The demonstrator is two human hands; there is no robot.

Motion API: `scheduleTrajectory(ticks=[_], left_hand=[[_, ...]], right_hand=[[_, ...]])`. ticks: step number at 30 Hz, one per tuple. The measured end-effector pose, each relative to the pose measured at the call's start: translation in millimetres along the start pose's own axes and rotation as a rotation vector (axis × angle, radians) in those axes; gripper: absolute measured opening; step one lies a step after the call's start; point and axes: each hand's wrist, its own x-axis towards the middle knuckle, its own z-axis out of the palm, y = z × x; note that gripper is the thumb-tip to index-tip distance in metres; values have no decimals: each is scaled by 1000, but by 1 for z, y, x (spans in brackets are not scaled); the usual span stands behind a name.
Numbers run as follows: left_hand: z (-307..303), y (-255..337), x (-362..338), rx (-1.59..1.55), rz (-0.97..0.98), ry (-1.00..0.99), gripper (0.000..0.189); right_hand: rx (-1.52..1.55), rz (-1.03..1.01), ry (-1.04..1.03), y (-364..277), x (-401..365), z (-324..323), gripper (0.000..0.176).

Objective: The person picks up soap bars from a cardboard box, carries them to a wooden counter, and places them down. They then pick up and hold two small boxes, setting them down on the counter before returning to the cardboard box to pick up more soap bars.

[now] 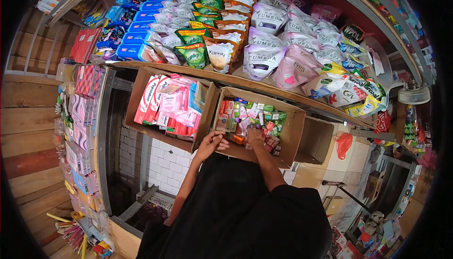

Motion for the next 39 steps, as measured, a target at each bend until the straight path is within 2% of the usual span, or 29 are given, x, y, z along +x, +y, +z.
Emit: scheduleTrajectory(ticks=[2,5,11,14,17,21,22,25,28,31,32,34,36,37,39], left_hand=[[0,0,0,13,-7,1,30],[0,-3,2,68,-30,-7,30],[5,-2,8,165,-150,-22,37],[4,-6,14,152,-173,-43,45],[8,-11,23,169,-191,-13,53],[16,-5,31,146,-248,21,58],[19,0,32,118,-272,13,59],[25,2,35,44,-154,87,56],[13,-22,46,54,-14,115,52],[17,-8,41,124,140,123,50],[17,-5,41,96,166,127,48],[18,6,36,99,140,138,47],[13,10,36,89,130,119,45],[11,10,36,78,131,94,44],[6,3,38,63,139,55,46]], right_hand=[[102,104,84,-2,1,-2,48],[162,129,52,-1,-12,-23,55],[373,92,19,20,-28,-41,61],[950,161,-147,30,-26,-35,59],[1408,277,-197,2,-65,-86,59],[1699,47,-296,-17,-88,-110,45],[1634,-5,-312,-22,-92,-120,37],[1663,-85,-378,-32,-91,-126,30],[1874,-60,-449,-29,-68,-109,26],[2034,38,-417,-33,-49,-96,24],[1945,115,-323,-33,-37,-76,24],[1874,160,-352,-20,14,13,33],[1080,-146,-207,-33,18,2,46],[718,-235,-91,-40,20,-5,52],[825,-175,104,-45,87,123,47]])
